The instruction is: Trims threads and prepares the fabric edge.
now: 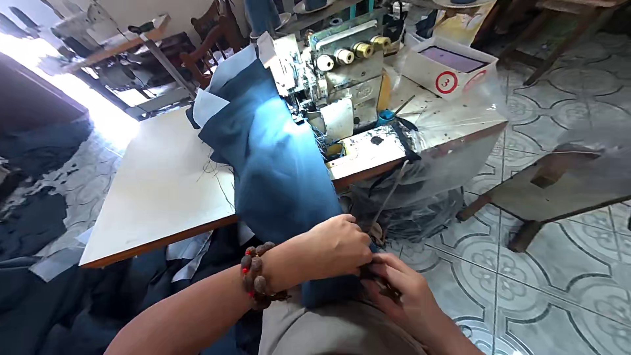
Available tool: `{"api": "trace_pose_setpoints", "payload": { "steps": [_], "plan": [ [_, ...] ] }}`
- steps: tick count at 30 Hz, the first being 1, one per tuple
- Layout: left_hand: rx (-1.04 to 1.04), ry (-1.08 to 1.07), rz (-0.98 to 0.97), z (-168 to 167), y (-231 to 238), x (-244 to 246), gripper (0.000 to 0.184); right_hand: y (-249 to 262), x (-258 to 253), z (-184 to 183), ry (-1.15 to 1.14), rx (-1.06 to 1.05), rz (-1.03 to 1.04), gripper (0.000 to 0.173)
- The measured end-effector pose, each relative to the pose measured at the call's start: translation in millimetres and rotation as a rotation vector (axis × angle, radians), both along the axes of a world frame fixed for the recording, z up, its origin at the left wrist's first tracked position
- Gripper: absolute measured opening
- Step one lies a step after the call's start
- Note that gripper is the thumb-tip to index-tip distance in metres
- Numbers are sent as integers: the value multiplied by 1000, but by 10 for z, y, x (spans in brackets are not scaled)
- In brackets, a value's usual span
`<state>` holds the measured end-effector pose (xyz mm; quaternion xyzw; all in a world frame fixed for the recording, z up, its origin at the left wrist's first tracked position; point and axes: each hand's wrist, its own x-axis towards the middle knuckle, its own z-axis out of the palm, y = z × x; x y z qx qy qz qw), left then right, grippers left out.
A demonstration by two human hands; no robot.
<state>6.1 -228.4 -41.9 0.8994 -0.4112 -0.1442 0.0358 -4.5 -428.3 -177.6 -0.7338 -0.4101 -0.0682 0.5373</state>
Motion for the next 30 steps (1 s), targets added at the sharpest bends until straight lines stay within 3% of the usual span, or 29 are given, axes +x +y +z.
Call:
{"api": "trace_pose_setpoints", "payload": {
  "steps": [6,11,15,20,26,30],
  "plan": [
    [-151,-266,149,351,316,-365,15,296,265,100,-125,-64,74,22],
    [-147,-368,264,725,764,-591,29,227,431,117,-125,-122,60,16],
    [-261,-384,318,787,981,-638,23,123,522,186,-19,-28,55,19],
    [-388,-392,464,686,1125,-700,16,102,520,374,289,169,127,8],
    [-333,-328,342,579,1003,-627,18,524,562,400,197,13,147,71],
    [-127,-330,246,502,769,-527,12,800,443,541,247,123,274,79]
  ]
}}
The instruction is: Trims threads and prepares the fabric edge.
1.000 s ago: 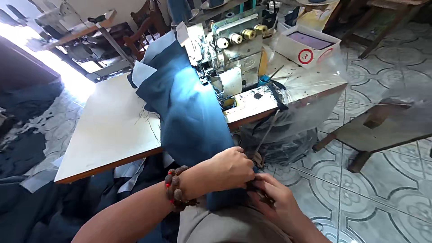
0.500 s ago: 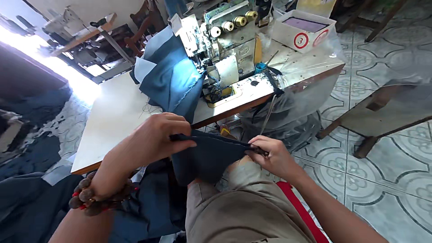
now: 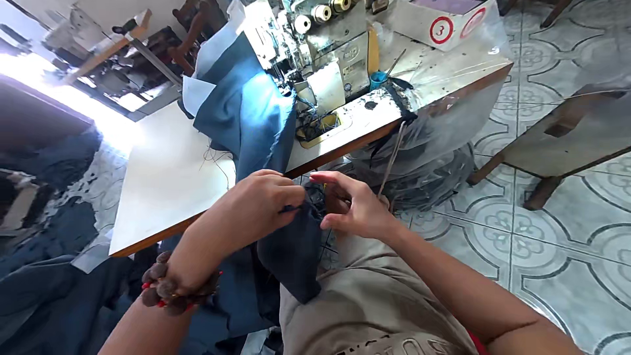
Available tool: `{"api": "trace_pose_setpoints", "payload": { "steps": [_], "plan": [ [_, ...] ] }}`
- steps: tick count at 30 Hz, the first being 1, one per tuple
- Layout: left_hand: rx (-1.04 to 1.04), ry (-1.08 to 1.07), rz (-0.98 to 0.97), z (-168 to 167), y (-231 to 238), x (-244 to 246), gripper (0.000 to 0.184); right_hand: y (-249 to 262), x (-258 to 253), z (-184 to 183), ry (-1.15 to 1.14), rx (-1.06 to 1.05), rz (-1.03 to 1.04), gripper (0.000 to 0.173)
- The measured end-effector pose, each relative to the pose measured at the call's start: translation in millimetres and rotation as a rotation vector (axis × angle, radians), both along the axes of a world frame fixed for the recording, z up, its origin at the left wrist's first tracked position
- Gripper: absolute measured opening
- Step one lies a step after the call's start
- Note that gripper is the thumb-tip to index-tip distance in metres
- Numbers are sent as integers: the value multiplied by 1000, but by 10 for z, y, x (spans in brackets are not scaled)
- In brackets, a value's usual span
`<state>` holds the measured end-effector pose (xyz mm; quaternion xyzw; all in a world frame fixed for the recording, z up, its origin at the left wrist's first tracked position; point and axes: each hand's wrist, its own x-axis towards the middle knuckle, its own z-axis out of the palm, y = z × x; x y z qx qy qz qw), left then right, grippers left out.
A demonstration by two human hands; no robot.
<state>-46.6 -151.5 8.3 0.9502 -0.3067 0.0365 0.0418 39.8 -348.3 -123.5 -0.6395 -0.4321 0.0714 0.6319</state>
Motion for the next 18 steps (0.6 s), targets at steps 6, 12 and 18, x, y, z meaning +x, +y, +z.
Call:
{"api": "trace_pose_setpoints", "payload": {
  "steps": [6,12,18],
  "plan": [
    [7,70,47,-24,-163,135,12,124,-7,34,25,27,60,32],
    [-165,102,130,136,112,53,9,-116,160,-236,3,-109,90,11],
    [-209,161,122,9,58,94,3,44,93,-7,-241,145,95,13]
  ]
}}
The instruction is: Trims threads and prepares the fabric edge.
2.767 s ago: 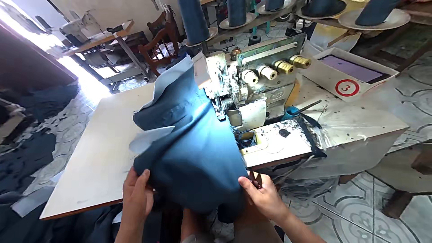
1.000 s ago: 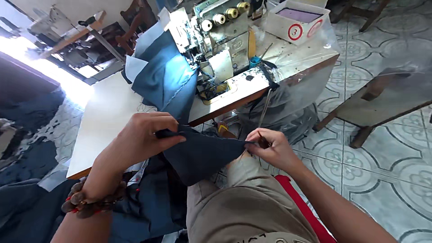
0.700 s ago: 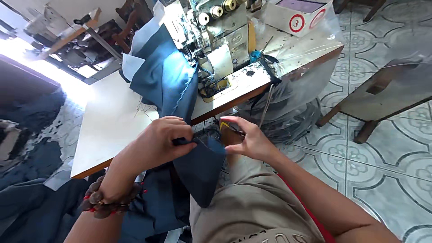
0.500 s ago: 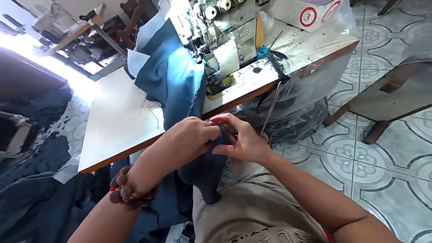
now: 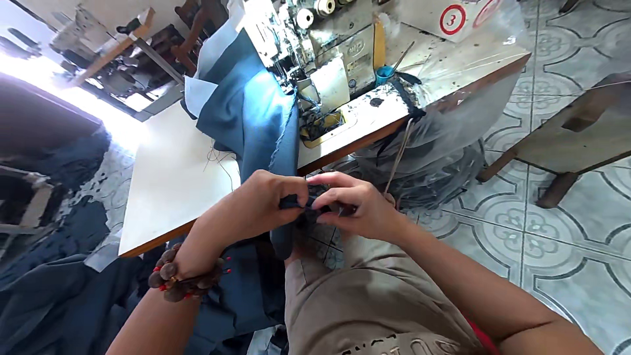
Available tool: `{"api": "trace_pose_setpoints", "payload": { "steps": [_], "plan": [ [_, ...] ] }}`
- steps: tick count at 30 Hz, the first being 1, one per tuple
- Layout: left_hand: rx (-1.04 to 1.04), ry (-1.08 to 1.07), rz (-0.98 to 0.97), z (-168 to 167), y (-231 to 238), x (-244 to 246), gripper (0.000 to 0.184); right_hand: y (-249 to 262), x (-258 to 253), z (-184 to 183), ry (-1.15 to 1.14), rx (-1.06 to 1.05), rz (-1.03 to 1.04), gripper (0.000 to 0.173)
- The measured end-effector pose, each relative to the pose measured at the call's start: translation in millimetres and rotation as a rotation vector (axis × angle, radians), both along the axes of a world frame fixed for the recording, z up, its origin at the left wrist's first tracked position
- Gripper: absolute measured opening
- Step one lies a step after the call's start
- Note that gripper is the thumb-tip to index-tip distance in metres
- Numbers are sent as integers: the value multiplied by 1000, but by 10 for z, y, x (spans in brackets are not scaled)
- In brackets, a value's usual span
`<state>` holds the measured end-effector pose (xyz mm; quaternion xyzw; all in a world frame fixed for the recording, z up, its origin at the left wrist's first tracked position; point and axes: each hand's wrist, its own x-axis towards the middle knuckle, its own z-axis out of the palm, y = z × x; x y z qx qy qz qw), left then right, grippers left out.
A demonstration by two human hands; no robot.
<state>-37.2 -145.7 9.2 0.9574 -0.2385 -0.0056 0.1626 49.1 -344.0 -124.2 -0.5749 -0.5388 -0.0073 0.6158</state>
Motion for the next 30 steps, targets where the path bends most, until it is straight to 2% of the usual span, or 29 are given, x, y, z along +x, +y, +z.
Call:
{"api": "trace_pose_setpoints", "payload": {
  "steps": [5,9,11,13,14,17,18,23,27,30],
  "plan": [
    [22,0,25,60,-61,18,1,142,-19,-21,-201,-15,-113,6],
    [44,-22,62,87,-61,-21,2,111,-33,-125,-171,-75,-141,26],
    [72,-44,77,78,-72,-18,2,101,-109,-128,-84,-82,-163,45],
    [107,-48,93,29,-99,3,2,141,-189,-103,-3,-60,-210,51],
    [124,-39,99,-1,-121,14,2,175,-216,-98,15,-55,-236,46],
    [153,-34,100,8,-150,28,2,244,-229,-157,55,-92,-262,16],
    [151,-42,96,48,-135,28,1,236,-208,-197,57,-116,-257,12],
    [107,-63,186,282,99,-90,3,0,-8,-373,69,-237,-153,17],
    [-51,-53,254,296,388,-218,4,-212,68,-320,182,-148,-171,16],
    [-205,-44,270,135,549,-275,7,-291,53,-200,431,-12,-229,6]
  ]
}}
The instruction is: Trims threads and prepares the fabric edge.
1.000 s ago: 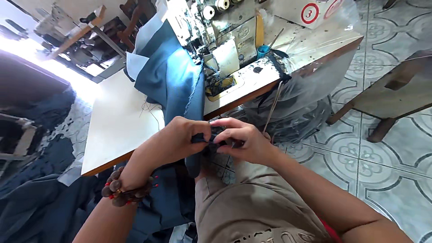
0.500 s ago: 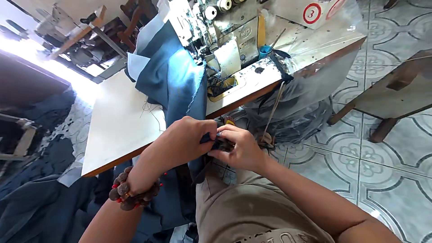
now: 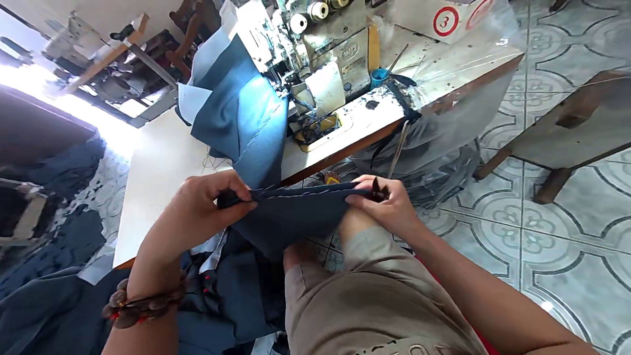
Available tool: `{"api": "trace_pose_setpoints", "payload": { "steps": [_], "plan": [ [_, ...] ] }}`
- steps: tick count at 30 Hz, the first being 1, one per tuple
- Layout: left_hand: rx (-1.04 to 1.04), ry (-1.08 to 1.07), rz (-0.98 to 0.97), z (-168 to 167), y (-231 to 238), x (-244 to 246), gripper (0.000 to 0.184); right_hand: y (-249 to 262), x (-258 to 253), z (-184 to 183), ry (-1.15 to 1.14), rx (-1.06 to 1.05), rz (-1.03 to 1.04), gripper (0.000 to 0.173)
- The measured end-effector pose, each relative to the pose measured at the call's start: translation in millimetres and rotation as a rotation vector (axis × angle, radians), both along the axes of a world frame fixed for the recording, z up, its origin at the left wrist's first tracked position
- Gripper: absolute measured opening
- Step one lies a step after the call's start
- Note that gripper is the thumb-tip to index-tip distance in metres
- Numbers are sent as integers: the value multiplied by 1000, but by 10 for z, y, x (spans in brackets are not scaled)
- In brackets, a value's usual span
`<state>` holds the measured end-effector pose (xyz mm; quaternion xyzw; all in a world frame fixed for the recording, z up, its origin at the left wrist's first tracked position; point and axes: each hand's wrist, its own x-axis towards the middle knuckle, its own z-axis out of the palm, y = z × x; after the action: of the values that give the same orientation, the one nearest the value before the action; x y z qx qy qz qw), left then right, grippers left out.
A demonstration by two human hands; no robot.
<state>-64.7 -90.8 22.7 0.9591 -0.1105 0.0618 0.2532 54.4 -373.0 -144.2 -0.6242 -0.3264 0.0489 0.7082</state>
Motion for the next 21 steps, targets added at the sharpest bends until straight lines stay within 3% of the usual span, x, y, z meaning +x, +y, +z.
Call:
{"api": "trace_pose_setpoints", "payload": {
  "steps": [4,7,16,18,21],
  "plan": [
    [-68,-42,30,-330,85,-37,10,-6,-30,109,189,204,-90,24],
    [-89,-61,25,-478,107,-53,12,-41,-39,163,239,227,-100,20],
    [-56,-64,-7,-499,46,-59,16,-101,-39,168,214,202,-127,27],
    [-31,-57,-12,-475,12,-65,19,-192,-40,178,201,80,-51,22],
    [67,-78,-14,-424,-72,-73,22,-429,-85,181,173,-164,377,44]
  ]
}}
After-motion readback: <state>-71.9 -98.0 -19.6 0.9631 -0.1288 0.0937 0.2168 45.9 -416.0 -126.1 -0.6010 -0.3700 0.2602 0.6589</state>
